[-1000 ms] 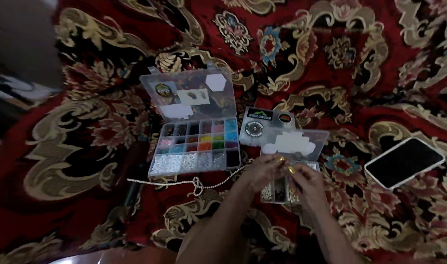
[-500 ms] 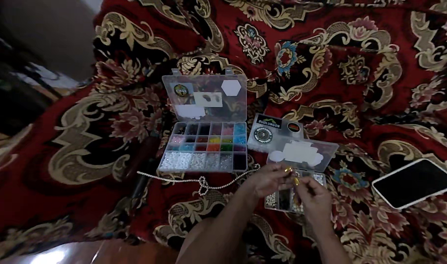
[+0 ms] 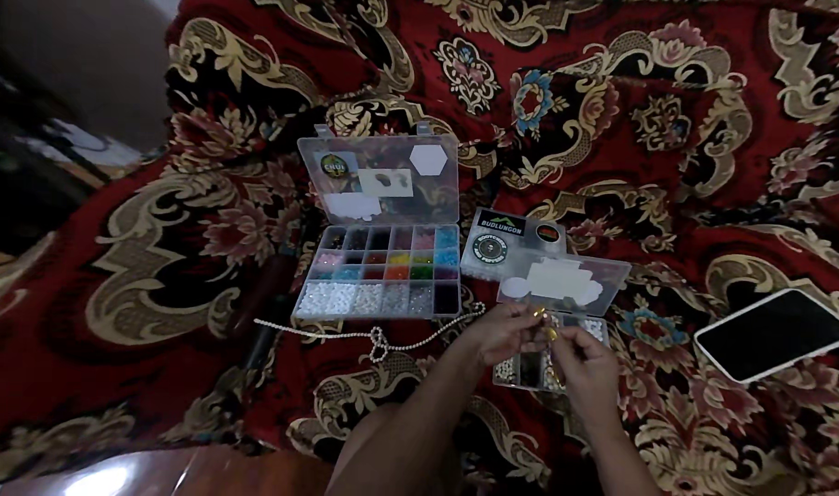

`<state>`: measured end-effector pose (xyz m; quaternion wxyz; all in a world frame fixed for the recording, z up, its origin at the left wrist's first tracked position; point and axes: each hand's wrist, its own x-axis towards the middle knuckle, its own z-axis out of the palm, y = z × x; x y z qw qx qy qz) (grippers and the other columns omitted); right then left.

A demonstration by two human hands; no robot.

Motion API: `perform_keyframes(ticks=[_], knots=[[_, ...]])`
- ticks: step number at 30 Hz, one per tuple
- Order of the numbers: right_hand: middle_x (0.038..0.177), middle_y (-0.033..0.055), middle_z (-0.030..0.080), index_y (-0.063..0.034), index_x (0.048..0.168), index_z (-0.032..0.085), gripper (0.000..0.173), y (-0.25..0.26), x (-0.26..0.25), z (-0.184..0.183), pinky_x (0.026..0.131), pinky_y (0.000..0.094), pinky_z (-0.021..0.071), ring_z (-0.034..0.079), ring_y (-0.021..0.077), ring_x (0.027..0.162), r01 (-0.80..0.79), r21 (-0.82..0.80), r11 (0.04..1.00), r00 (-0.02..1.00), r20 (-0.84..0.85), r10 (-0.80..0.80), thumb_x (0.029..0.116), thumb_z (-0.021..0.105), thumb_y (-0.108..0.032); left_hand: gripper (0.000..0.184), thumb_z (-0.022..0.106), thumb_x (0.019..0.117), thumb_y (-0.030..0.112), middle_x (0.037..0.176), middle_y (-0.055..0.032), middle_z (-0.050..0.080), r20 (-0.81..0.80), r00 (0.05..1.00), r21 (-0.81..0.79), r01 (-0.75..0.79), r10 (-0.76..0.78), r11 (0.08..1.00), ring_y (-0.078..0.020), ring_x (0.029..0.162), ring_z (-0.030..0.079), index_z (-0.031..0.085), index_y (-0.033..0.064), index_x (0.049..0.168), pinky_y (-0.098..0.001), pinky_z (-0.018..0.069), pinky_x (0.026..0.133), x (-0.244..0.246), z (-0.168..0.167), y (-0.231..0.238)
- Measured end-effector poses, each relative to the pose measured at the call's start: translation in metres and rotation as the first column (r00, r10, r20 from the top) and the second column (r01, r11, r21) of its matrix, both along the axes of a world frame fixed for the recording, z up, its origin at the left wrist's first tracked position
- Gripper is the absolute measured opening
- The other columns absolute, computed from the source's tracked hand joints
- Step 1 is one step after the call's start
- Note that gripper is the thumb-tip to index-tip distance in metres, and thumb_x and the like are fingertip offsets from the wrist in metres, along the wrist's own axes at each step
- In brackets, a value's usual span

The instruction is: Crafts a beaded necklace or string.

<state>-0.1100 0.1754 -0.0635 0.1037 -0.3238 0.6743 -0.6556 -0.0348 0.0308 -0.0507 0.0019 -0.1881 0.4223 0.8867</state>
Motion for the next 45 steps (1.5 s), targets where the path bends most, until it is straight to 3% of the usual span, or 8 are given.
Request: perform_keyframes(ticks=[25, 30, 35, 40, 45], knots=[[0.066, -0.0070, 0.067, -0.0041, 0.085, 0.072, 0.011, -0.002, 0.000, 0.000, 0.046, 0.0121, 0.0461, 0.055, -0.0059, 0.051, 0.046, 0.054, 0.997, 0.999, -0.009, -0.045, 0.0886, 0.064, -0.010, 0.017, 0.046, 0.1085, 0.011, 0.092, 0.0006, 0.069, 0.042, 0.997, -0.069, -0.059, 0.062, 0.996, -0.0084, 0.079, 0.068, 0.061, 0.0054, 0.103, -0.0271, 0.0583, 0.078, -0.004, 0.006, 0.006], [0.065, -0.0076, 0.064, -0.0034, 0.087, 0.072, 0.012, -0.002, 0.000, 0.001, 0.046, 0.0121, 0.0458, 0.054, -0.0057, 0.050, 0.043, 0.056, 0.997, 0.999, 0.004, -0.043, 0.0892, 0.062, -0.009, 0.014, 0.050, 0.1049, 0.005, 0.089, 0.0021, 0.067, -0.025, 0.997, -0.231, -0.070, 0.066, 0.970, -0.0077, 0.079, 0.067, 0.062, 0.0049, 0.098, -0.0278, 0.0584, 0.077, -0.003, 0.006, 0.005], [0.066, -0.0071, 0.064, -0.0021, 0.089, 0.071, 0.013, -0.001, 0.001, 0.003, 0.045, 0.0126, 0.0477, 0.054, -0.0049, 0.048, 0.017, 0.039, 0.999, 0.999, 0.029, -0.018, 0.0934, 0.061, -0.008, 0.010, 0.058, 0.0989, 0.002, 0.084, 0.0034, 0.068, -0.133, 0.989, -0.446, -0.123, 0.070, 0.887, -0.0049, 0.076, 0.066, 0.067, 0.0003, 0.096, -0.0256, 0.0581, 0.076, 0.000, 0.010, 0.002], [0.066, -0.0077, 0.063, -0.0018, 0.091, 0.071, 0.013, -0.001, 0.000, 0.002, 0.047, 0.0122, 0.0479, 0.054, -0.0049, 0.049, 0.022, 0.023, 0.999, 0.999, 0.023, -0.023, 0.0945, 0.060, -0.008, 0.015, 0.059, 0.0983, 0.000, 0.095, 0.0003, 0.073, -0.192, 0.980, -0.477, -0.137, 0.049, 0.868, -0.0054, 0.083, 0.069, 0.072, -0.0023, 0.104, -0.0261, 0.0590, 0.081, 0.001, 0.010, 0.001], [0.066, -0.0082, 0.063, -0.0019, 0.090, 0.070, 0.013, -0.001, 0.000, 0.001, 0.047, 0.0122, 0.0483, 0.054, -0.0050, 0.050, 0.023, 0.005, 1.000, 0.999, 0.022, -0.023, 0.0945, 0.059, -0.008, 0.020, 0.055, 0.1017, 0.007, 0.095, 0.0013, 0.073, -0.216, 0.975, -0.478, -0.152, 0.052, 0.865, -0.0053, 0.084, 0.069, 0.072, -0.0006, 0.101, -0.0275, 0.0596, 0.081, 0.001, 0.009, 0.002]])
